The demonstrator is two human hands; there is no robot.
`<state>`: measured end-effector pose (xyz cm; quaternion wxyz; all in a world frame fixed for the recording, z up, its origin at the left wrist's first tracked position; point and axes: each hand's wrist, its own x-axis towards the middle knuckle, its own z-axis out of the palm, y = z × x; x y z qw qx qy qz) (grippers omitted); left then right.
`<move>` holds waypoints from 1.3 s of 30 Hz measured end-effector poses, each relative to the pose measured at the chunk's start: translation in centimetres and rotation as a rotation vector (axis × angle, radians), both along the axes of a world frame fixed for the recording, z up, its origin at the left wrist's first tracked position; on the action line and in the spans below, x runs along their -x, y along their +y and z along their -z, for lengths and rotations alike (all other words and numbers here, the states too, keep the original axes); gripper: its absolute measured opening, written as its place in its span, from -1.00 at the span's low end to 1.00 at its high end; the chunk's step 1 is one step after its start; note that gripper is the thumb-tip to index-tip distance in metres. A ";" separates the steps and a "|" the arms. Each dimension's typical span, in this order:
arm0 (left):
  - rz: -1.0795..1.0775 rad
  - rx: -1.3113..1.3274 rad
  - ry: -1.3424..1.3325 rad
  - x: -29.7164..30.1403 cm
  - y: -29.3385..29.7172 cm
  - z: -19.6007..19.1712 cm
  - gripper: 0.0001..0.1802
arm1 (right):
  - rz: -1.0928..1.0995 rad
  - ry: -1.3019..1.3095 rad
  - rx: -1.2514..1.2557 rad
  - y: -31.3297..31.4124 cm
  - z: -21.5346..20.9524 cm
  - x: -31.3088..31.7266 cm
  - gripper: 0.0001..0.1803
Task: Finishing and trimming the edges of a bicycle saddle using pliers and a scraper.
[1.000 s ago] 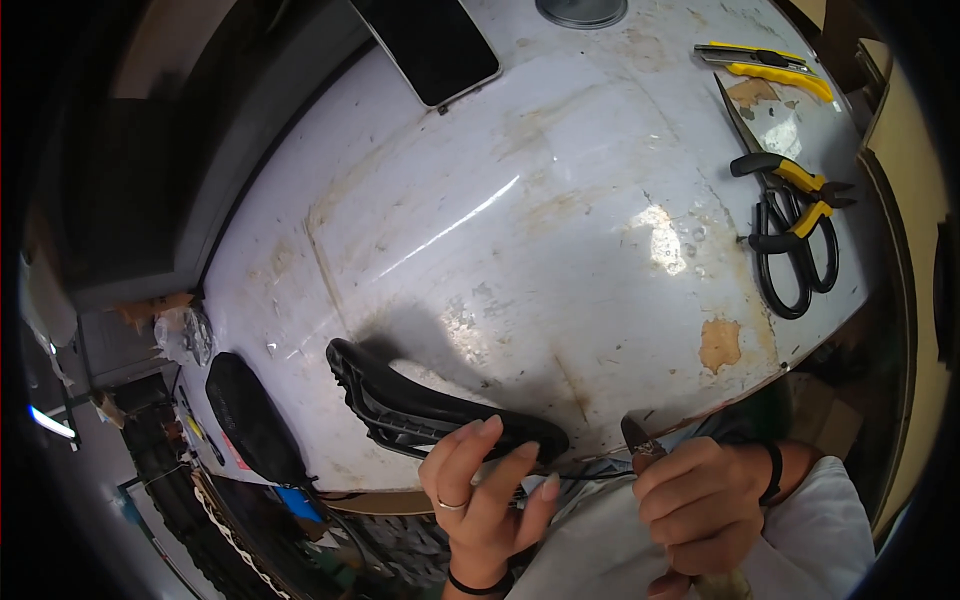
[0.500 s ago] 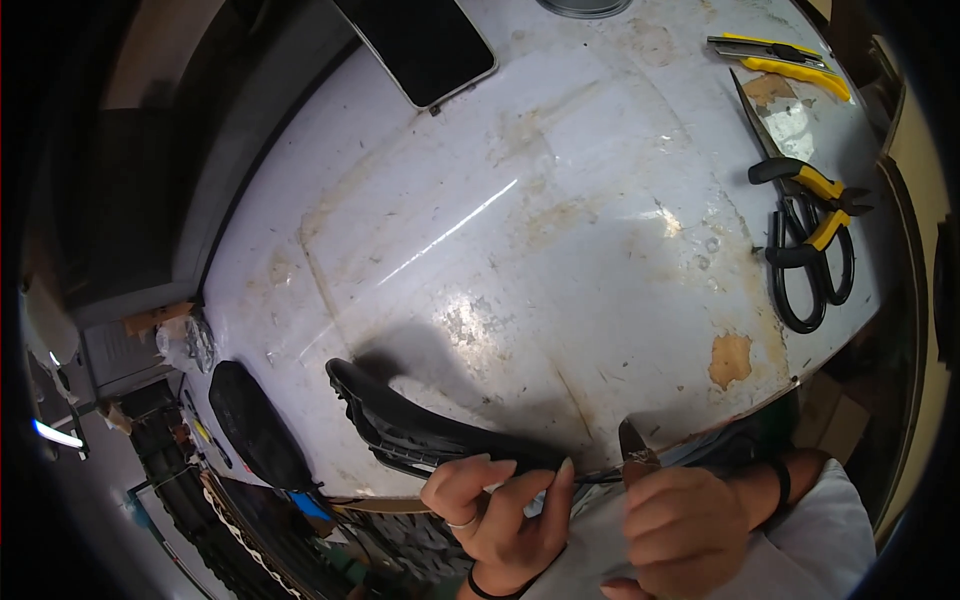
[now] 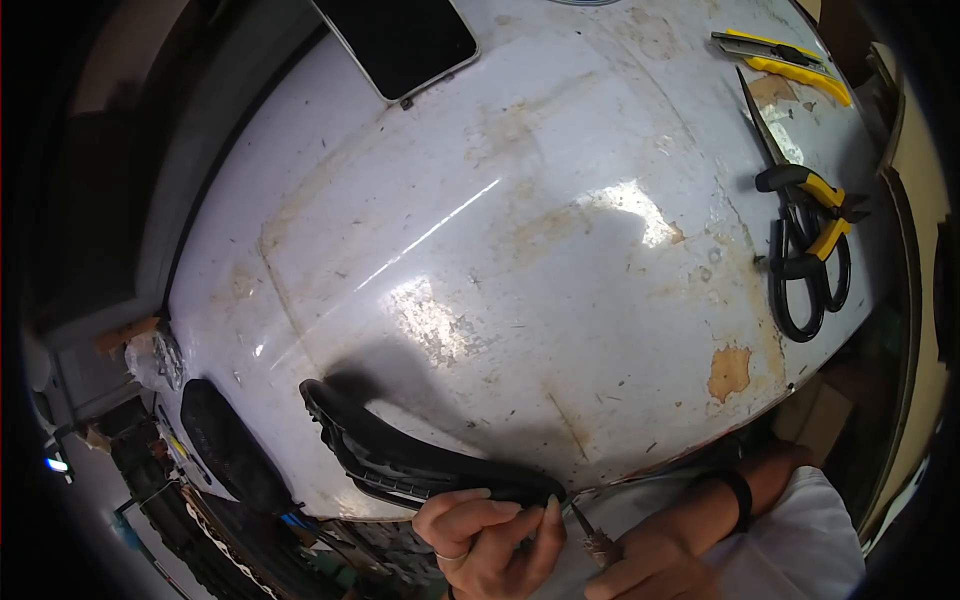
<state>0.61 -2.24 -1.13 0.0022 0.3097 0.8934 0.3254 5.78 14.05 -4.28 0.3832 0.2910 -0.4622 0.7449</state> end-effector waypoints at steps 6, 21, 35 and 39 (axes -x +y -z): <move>0.030 -0.048 -0.040 0.4 -0.2 0.1 -0.77 | -0.023 -0.031 -0.118 -0.5 0.2 -0.2 -0.75; 0.052 -0.226 0.022 0.9 -1.3 1.5 -0.73 | 0.069 -0.019 -0.296 -1.8 -0.2 0.3 -0.74; 0.034 -0.340 0.021 -0.3 -1.3 2.6 -0.73 | -0.001 -0.028 -0.314 -1.9 -0.9 1.2 -0.71; 0.025 -0.323 0.031 -0.7 -1.7 2.9 -0.74 | -0.045 -0.027 -0.339 -2.0 -1.1 1.4 -0.71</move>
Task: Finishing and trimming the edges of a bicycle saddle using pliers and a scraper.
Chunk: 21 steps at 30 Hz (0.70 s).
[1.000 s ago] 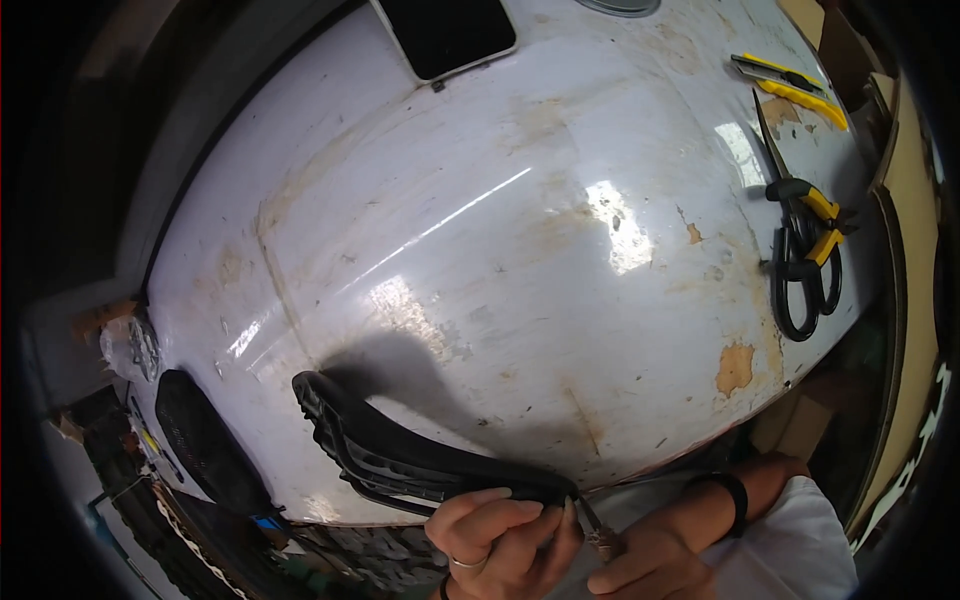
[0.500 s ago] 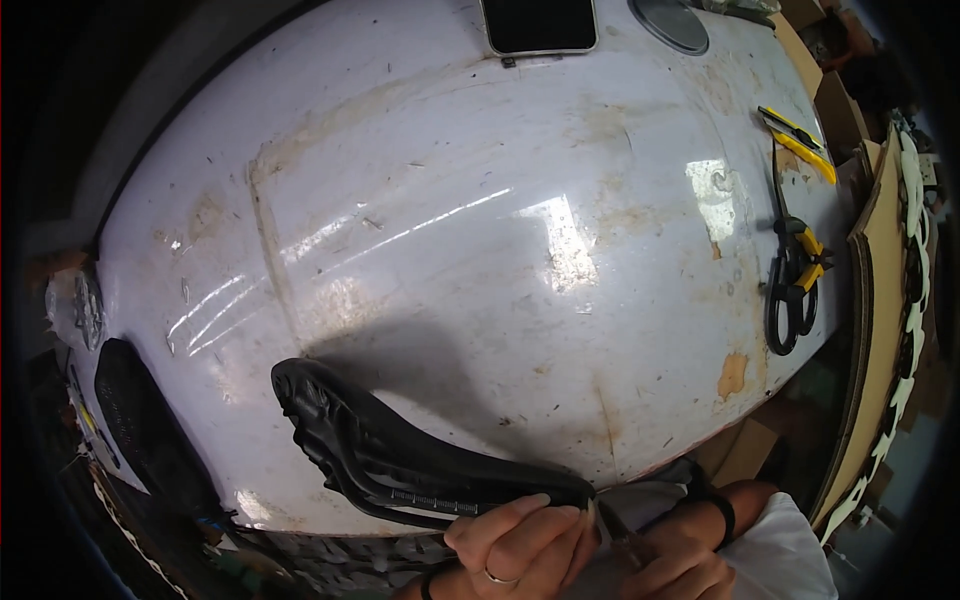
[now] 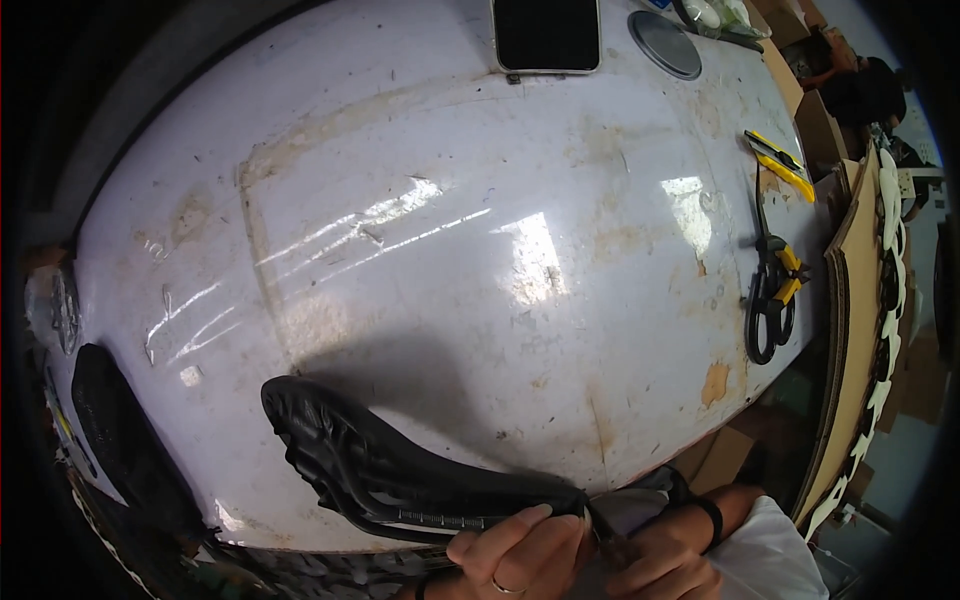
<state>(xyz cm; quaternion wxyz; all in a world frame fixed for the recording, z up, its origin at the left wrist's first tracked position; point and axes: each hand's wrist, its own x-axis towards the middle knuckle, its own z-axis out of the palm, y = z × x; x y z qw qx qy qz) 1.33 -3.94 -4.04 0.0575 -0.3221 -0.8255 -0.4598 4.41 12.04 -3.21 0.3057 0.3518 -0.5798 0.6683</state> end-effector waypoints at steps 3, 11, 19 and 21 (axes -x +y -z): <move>0.017 -0.006 -0.001 0.2 0.6 0.2 -0.75 | 0.052 -0.020 0.018 0.1 0.0 -0.1 -0.71; 0.053 -0.023 0.008 0.4 -0.4 0.0 -0.76 | -0.191 -0.235 -0.049 1.5 -2.1 1.2 -0.70; 0.115 0.031 0.025 2.0 0.3 -0.2 -0.83 | -0.103 -0.625 0.302 2.1 -3.2 3.7 -0.70; 0.106 0.058 0.092 2.0 0.6 -0.5 -0.84 | -0.001 -0.401 0.204 1.9 -2.1 1.3 -0.70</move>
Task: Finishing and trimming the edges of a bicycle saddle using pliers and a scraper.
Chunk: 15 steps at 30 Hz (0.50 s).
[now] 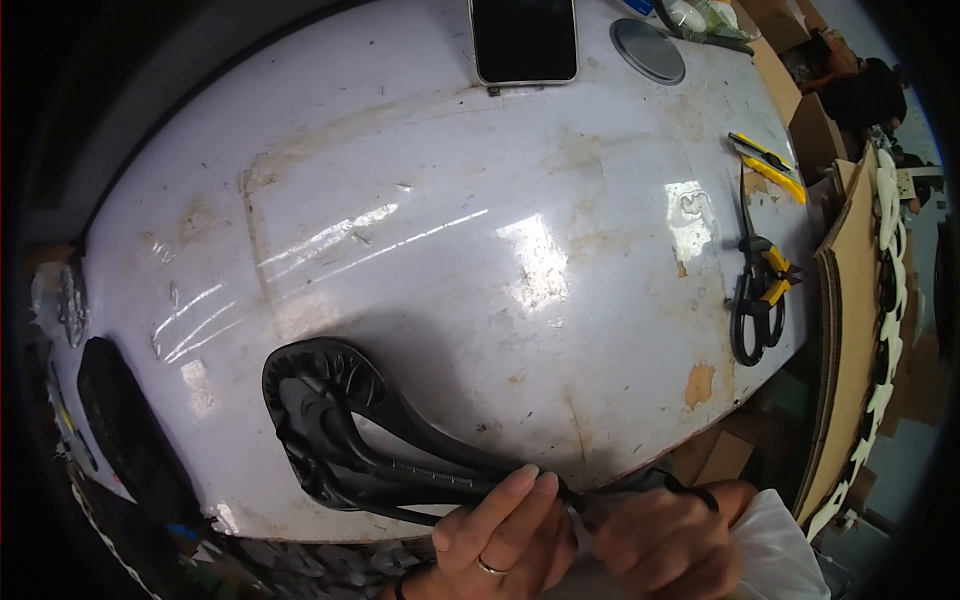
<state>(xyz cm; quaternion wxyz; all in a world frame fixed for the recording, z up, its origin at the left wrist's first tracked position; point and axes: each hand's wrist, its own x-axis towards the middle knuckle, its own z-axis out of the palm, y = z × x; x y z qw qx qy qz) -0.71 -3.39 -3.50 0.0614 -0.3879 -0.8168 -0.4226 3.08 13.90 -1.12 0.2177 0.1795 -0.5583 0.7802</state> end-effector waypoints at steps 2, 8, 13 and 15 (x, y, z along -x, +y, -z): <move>0.010 0.029 0.075 0.3 0.1 -0.7 -0.84 | 0.043 0.124 -0.052 -0.6 1.8 -2.3 -0.69; -0.109 0.222 0.086 0.0 0.5 -1.1 -0.79 | 0.003 0.164 -0.080 1.6 2.6 -1.5 -0.67; -0.196 0.178 -0.012 -1.3 0.8 -2.3 -0.94 | 0.083 0.277 0.021 3.2 2.6 -3.3 -0.61; -0.198 0.400 -0.147 -2.2 0.0 -2.9 -0.69 | 0.123 0.267 -0.003 3.2 3.1 -3.4 -0.61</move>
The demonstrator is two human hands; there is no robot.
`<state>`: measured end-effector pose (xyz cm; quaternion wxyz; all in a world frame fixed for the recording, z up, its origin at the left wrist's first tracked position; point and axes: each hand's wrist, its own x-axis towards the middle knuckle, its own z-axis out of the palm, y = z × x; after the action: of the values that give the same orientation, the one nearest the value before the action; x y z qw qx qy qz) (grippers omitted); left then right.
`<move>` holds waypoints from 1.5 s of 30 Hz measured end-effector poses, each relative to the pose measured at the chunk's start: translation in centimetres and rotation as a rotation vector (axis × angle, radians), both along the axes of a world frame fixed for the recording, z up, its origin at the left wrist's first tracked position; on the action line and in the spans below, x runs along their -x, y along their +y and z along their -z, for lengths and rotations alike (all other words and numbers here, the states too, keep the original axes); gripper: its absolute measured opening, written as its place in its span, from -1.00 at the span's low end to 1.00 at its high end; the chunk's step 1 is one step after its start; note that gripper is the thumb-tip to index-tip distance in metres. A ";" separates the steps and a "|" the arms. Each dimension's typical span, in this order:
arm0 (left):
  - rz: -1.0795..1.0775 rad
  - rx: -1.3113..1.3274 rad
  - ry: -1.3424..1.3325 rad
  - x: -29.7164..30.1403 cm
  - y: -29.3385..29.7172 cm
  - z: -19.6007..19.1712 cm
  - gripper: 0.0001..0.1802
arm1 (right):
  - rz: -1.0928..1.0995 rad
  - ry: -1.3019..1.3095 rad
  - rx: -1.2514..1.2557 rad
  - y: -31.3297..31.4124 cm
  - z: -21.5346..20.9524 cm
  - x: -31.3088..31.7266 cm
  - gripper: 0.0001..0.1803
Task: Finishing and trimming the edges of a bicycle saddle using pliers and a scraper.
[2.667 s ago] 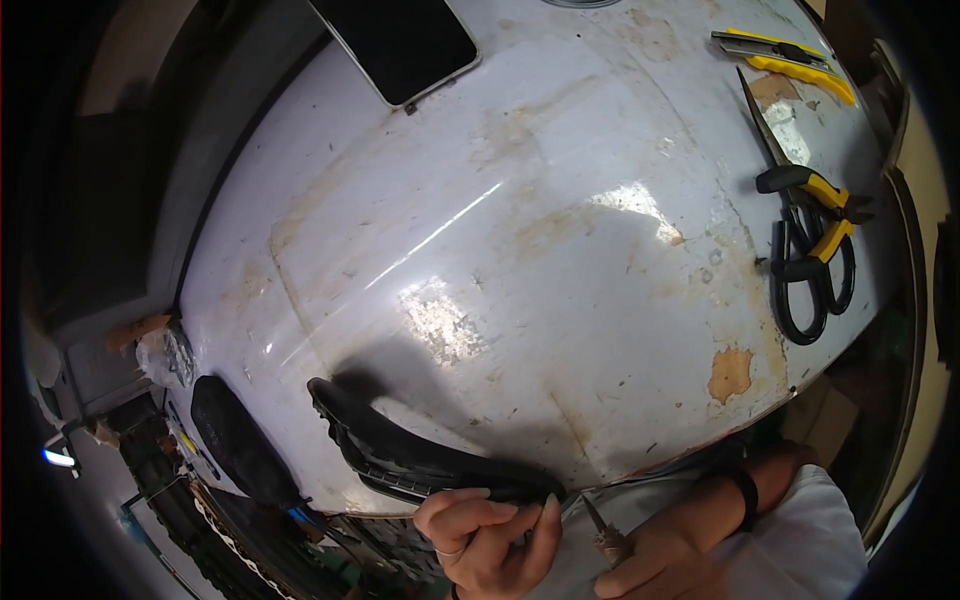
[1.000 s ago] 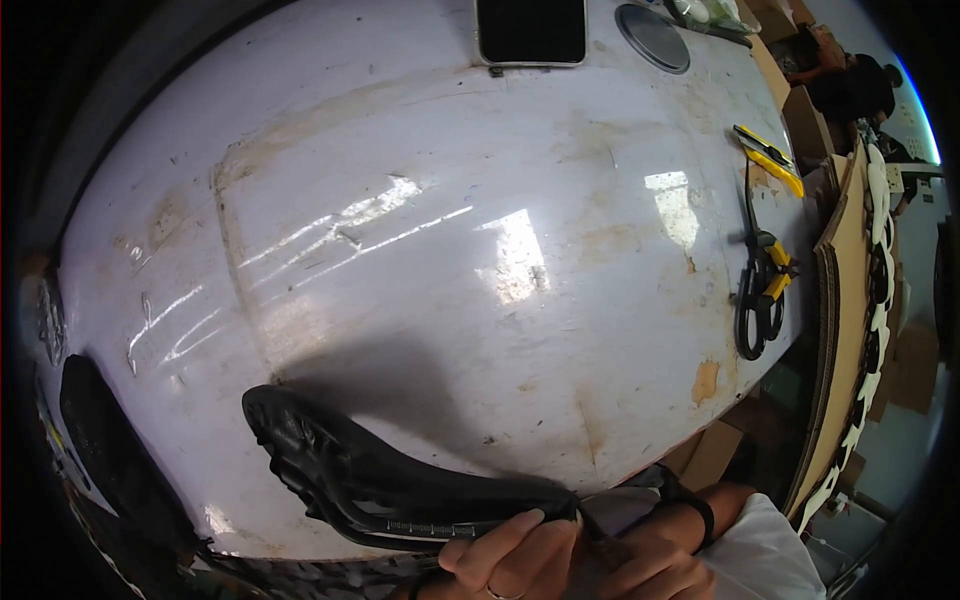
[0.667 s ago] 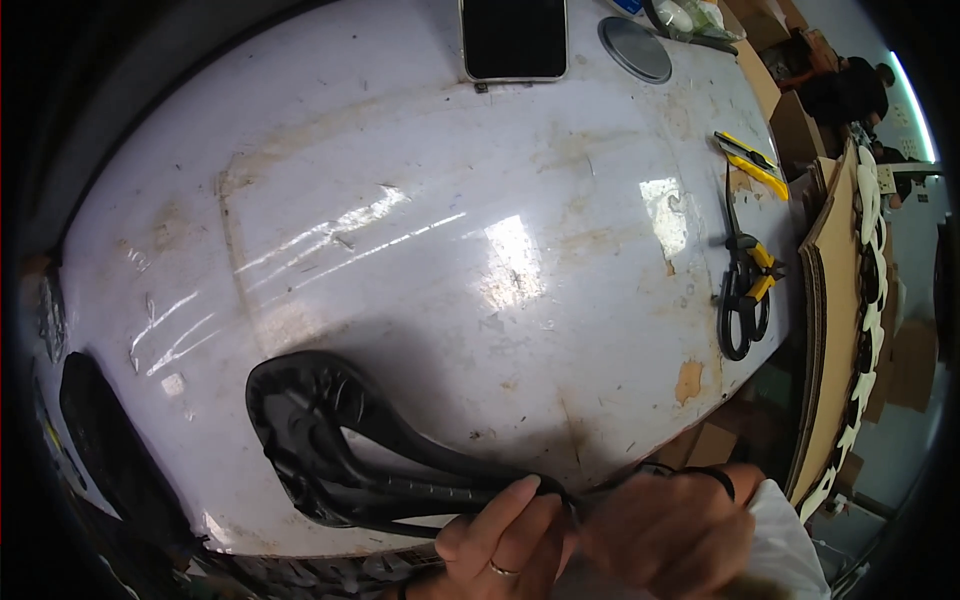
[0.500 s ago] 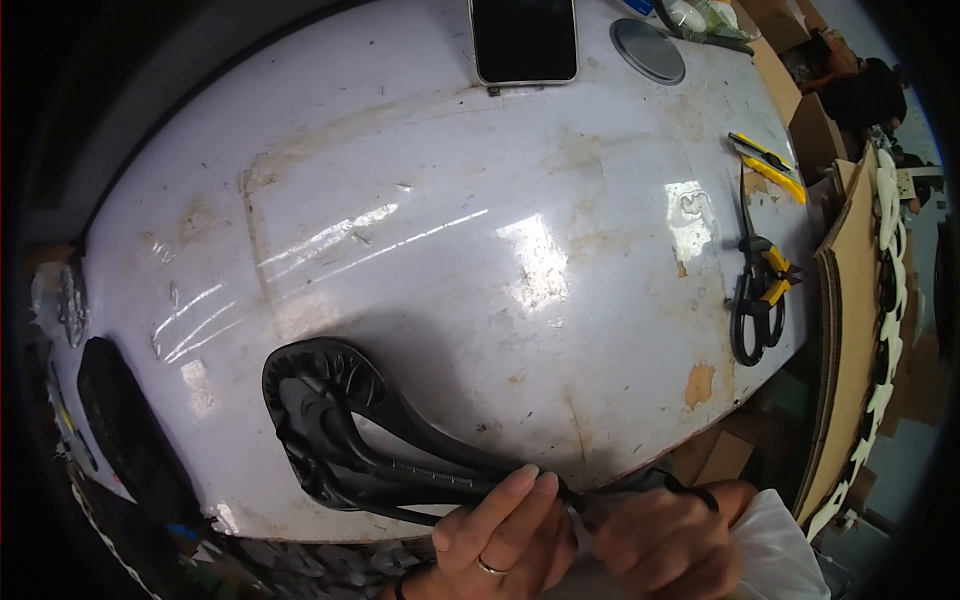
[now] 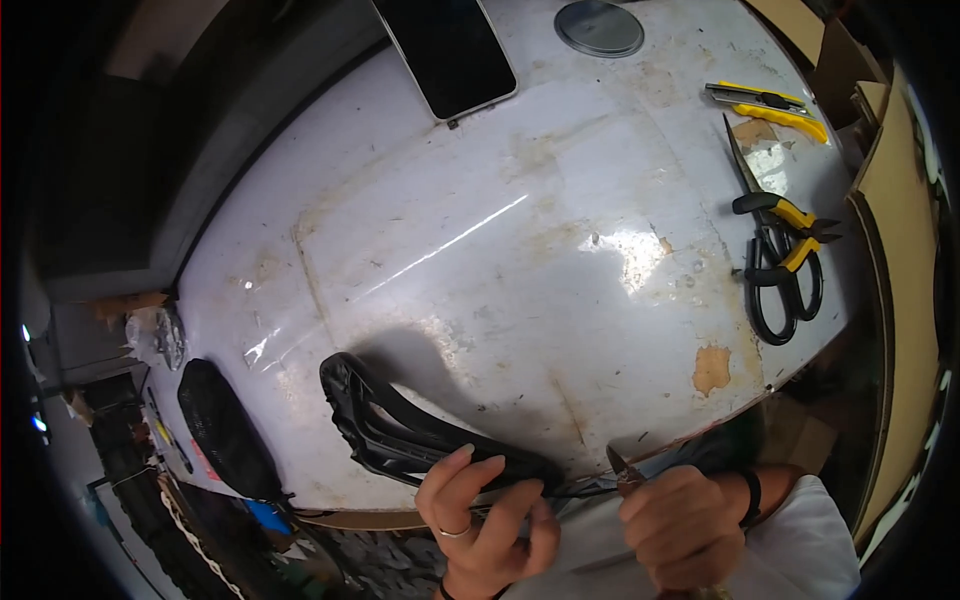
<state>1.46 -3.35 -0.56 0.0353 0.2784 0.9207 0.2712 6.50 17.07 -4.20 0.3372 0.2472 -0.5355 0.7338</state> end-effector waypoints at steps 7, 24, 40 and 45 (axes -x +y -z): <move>0.092 0.063 0.226 -0.2 -1.2 2.1 -0.63 | -0.059 0.048 -0.103 0.3 0.7 0.5 -0.61; -0.079 -0.073 0.208 -0.2 2.2 1.4 -0.78 | 0.055 -0.100 -0.250 -1.0 -0.8 -0.2 -0.67; -0.052 -0.145 0.066 -0.3 0.8 1.1 -0.82 | -0.115 0.067 -0.046 -2.4 0.0 0.9 -0.72; 0.013 -0.210 0.071 0.3 0.3 1.5 -0.76 | -0.189 0.066 -0.089 -2.7 -0.6 2.1 -0.70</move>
<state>1.20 -3.00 -2.06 -0.0249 0.2962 0.8860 0.3558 4.39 14.39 -3.55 0.2727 0.3353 -0.5306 0.7291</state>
